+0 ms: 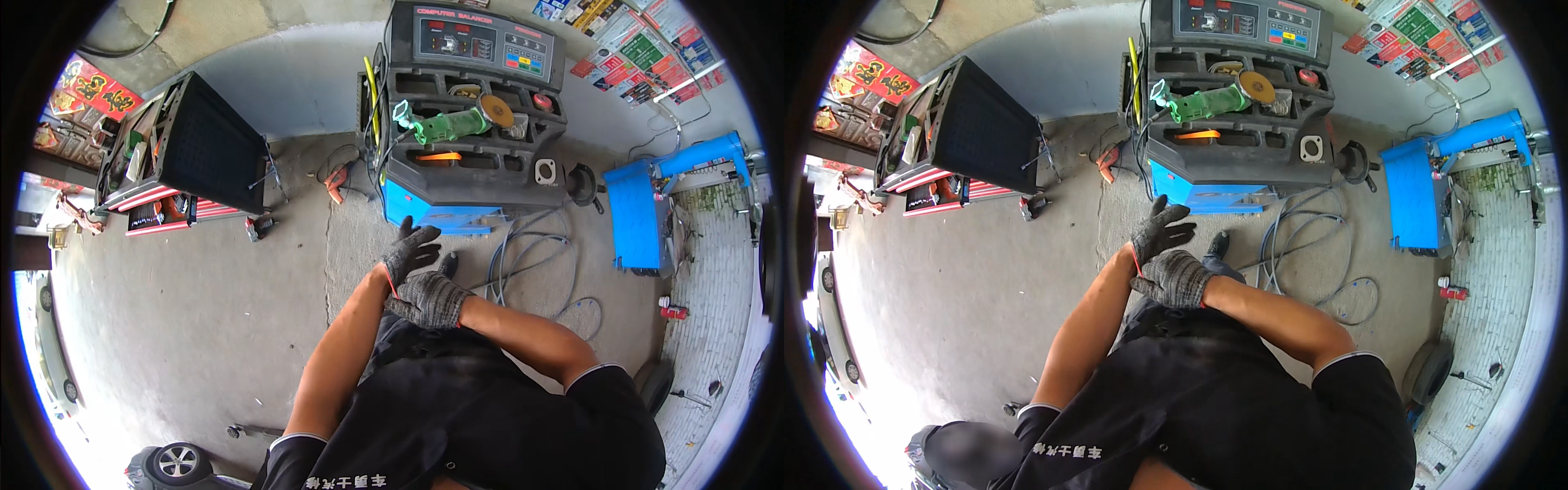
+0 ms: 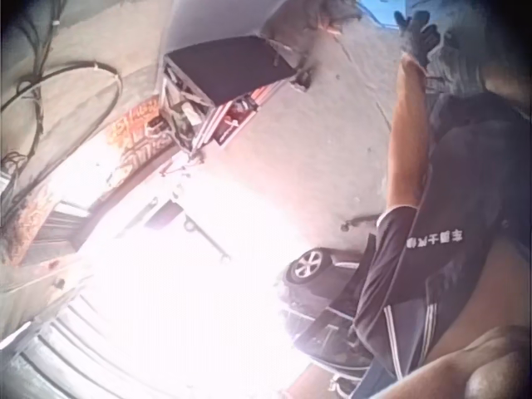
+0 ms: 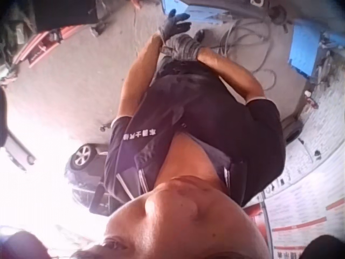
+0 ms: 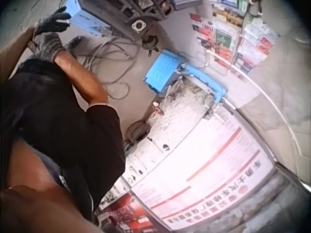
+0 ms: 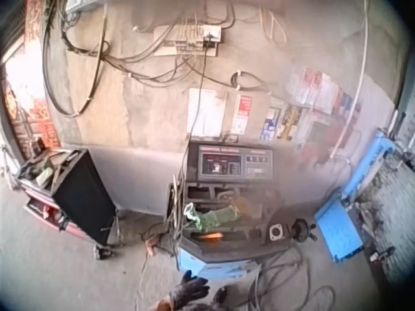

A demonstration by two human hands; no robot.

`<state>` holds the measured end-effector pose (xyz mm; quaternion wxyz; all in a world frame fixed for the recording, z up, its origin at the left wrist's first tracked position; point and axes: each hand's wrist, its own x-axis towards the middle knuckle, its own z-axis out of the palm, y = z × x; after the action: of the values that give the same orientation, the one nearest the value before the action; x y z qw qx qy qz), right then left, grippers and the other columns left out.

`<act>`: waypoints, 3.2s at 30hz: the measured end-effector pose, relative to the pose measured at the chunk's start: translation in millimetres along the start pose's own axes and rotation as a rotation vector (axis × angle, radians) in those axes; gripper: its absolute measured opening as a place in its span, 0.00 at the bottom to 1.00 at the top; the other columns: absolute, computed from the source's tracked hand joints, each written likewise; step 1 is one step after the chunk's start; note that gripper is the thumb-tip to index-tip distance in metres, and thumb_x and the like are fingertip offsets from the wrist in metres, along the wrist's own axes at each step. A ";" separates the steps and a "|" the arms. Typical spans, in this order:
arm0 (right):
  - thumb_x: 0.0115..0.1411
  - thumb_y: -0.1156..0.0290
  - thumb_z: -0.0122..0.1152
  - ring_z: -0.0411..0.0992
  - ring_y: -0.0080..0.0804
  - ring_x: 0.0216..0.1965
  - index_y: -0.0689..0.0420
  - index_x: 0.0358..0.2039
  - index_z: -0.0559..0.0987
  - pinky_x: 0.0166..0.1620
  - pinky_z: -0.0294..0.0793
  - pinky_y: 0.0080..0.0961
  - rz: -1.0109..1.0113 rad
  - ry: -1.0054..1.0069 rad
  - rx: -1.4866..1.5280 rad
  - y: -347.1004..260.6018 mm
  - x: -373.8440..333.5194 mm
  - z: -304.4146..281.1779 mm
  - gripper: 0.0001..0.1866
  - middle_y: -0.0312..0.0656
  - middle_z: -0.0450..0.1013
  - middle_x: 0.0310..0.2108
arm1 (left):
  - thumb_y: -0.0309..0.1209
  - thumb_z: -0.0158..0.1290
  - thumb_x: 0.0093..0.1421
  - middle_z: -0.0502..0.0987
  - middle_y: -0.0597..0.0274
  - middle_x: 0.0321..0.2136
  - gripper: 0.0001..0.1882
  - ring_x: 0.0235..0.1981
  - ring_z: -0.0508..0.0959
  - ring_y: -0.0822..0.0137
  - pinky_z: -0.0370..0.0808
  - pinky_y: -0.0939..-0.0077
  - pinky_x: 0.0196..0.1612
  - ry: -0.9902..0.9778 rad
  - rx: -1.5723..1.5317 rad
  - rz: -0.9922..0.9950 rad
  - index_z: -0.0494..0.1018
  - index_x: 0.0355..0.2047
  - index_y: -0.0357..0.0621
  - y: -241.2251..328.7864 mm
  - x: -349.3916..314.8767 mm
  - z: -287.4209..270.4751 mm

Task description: The person plugs in an angle grinder, puts on gloves, and then sits on the floor to grind a small metal part, producing sparks. The person rotates the part to grind different edges.

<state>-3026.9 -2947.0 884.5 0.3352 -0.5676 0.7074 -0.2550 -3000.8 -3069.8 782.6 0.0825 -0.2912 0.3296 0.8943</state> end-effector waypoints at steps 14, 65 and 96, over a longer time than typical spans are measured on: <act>0.68 0.45 0.54 0.78 0.58 0.35 0.57 0.31 0.82 0.40 0.74 0.53 0.128 0.167 0.077 108.6 -50.5 -3.4 0.26 0.54 0.79 0.31 | 0.63 0.52 0.62 0.83 0.37 0.45 0.39 0.51 0.81 0.44 0.74 0.58 0.57 0.156 1.314 -0.186 0.81 0.47 0.34 -35.1 68.7 3.2; 0.60 0.71 0.69 0.77 0.18 0.36 0.63 0.48 0.84 0.39 0.76 0.20 0.315 -0.002 0.924 96.1 -19.7 -191.1 0.16 0.36 0.83 0.36 | 0.43 0.48 0.73 0.76 0.53 0.58 0.27 0.57 0.78 0.57 0.75 0.59 0.60 -0.269 -0.275 0.136 0.67 0.64 0.36 62.4 -55.2 90.0; 0.59 0.72 0.74 0.81 0.24 0.42 0.59 0.46 0.86 0.49 0.80 0.25 0.203 0.072 0.621 -51.7 89.7 -67.7 0.15 0.41 0.85 0.41 | 0.61 0.47 0.68 0.72 0.52 0.62 0.43 0.45 0.81 0.66 0.79 0.72 0.41 -0.210 -0.182 0.371 0.60 0.71 0.42 102.3 -182.3 -10.4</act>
<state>-3057.7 -3047.3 949.9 0.4908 -0.3555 0.6601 -0.4439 -2881.9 -3147.0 936.5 -0.0762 -0.1374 0.2853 0.9455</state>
